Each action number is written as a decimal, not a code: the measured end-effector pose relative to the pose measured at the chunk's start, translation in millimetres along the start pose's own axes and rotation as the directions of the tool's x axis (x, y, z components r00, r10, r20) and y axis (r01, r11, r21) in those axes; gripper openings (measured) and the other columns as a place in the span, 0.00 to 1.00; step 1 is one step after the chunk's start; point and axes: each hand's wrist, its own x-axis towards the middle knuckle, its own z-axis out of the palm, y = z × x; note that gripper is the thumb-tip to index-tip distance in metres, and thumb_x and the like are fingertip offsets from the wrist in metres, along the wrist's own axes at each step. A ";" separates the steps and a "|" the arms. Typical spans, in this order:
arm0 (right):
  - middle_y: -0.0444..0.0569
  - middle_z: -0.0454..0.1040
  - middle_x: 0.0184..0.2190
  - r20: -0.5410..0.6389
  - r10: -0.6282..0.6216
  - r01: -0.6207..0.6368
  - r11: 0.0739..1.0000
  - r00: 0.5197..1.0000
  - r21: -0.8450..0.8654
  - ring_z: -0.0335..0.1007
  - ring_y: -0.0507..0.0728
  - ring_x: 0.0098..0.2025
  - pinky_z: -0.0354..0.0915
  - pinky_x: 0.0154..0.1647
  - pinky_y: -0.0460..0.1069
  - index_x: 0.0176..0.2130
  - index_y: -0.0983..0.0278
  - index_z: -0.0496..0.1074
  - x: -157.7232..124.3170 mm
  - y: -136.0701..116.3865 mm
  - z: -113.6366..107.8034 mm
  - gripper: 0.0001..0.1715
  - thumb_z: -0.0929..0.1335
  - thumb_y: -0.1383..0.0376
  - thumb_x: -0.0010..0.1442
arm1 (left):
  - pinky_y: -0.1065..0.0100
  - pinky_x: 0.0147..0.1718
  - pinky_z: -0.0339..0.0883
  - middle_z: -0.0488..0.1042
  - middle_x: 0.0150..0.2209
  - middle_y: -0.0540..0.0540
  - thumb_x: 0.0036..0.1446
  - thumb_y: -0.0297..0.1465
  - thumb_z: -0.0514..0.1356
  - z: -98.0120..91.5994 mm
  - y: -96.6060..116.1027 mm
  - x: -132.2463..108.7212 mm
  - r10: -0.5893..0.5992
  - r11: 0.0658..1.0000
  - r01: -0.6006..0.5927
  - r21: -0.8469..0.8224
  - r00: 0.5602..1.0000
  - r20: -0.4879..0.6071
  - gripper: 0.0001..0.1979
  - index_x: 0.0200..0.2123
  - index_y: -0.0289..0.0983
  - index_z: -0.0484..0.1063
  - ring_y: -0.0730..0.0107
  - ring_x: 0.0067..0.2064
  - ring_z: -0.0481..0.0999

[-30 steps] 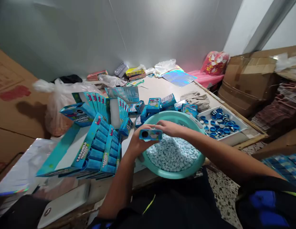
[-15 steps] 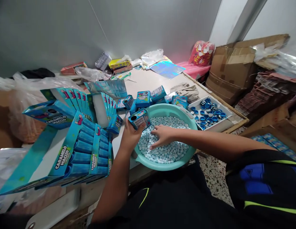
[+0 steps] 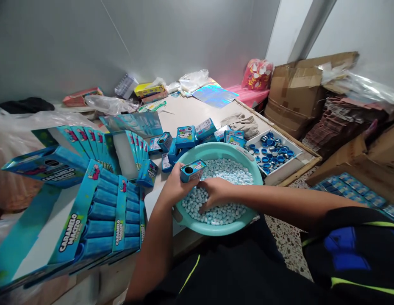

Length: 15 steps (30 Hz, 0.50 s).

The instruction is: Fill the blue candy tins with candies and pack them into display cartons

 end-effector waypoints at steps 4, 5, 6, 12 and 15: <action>0.53 0.79 0.50 0.008 -0.028 0.028 0.999 1.000 0.017 0.75 0.71 0.51 0.68 0.48 0.55 0.56 0.60 0.77 2.7 1.7 -2.3 0.41 0.82 0.51 0.46 | 0.70 0.42 0.69 0.76 0.42 0.49 0.47 0.39 0.72 -8.4 -2.8 0.0 0.022 0.987 0.016 -0.160 0.972 0.235 0.37 0.56 0.40 0.60 0.70 0.41 0.76; 0.53 0.80 0.47 0.019 -0.016 0.016 1.000 1.000 0.026 0.76 0.69 0.48 0.68 0.46 0.54 0.56 0.60 0.77 2.3 2.1 -4.3 0.40 0.82 0.51 0.47 | 0.68 0.47 0.72 0.76 0.48 0.46 0.45 0.40 0.74 -10.3 -4.8 1.3 0.038 0.981 0.016 -0.192 0.961 0.276 0.43 0.61 0.41 0.58 0.66 0.46 0.78; 0.52 0.80 0.44 0.030 -0.007 0.005 0.999 1.000 0.037 0.76 0.68 0.45 0.68 0.44 0.53 0.57 0.61 0.77 1.9 2.8 -7.6 0.41 0.82 0.51 0.47 | 0.65 0.52 0.72 0.75 0.54 0.44 0.43 0.42 0.75 -11.8 -7.5 3.0 0.061 0.973 0.010 -0.231 0.953 0.298 0.47 0.64 0.42 0.58 0.61 0.52 0.77; 0.53 0.78 0.51 0.123 0.002 -0.004 1.000 0.992 0.019 0.75 0.66 0.50 0.68 0.46 0.53 0.56 0.60 0.77 4.7 21.0 -55.7 0.37 0.79 0.47 0.52 | 0.55 0.63 0.70 0.77 0.54 0.40 0.42 0.58 0.71 -5.3 -26.4 13.8 0.092 0.863 -0.078 -0.499 0.996 0.005 0.45 0.57 0.38 0.70 0.50 0.63 0.73; 0.60 0.75 0.55 0.109 0.130 -0.127 0.991 0.985 -0.037 0.72 0.69 0.56 0.67 0.56 0.58 0.56 0.64 0.76 12.3 36.2 -72.0 0.34 0.68 0.41 0.66 | 0.60 0.58 0.73 0.77 0.53 0.40 0.45 0.63 0.67 1.0 -29.1 15.9 0.000 0.812 -0.089 -0.577 0.988 -0.152 0.43 0.53 0.37 0.72 0.55 0.58 0.77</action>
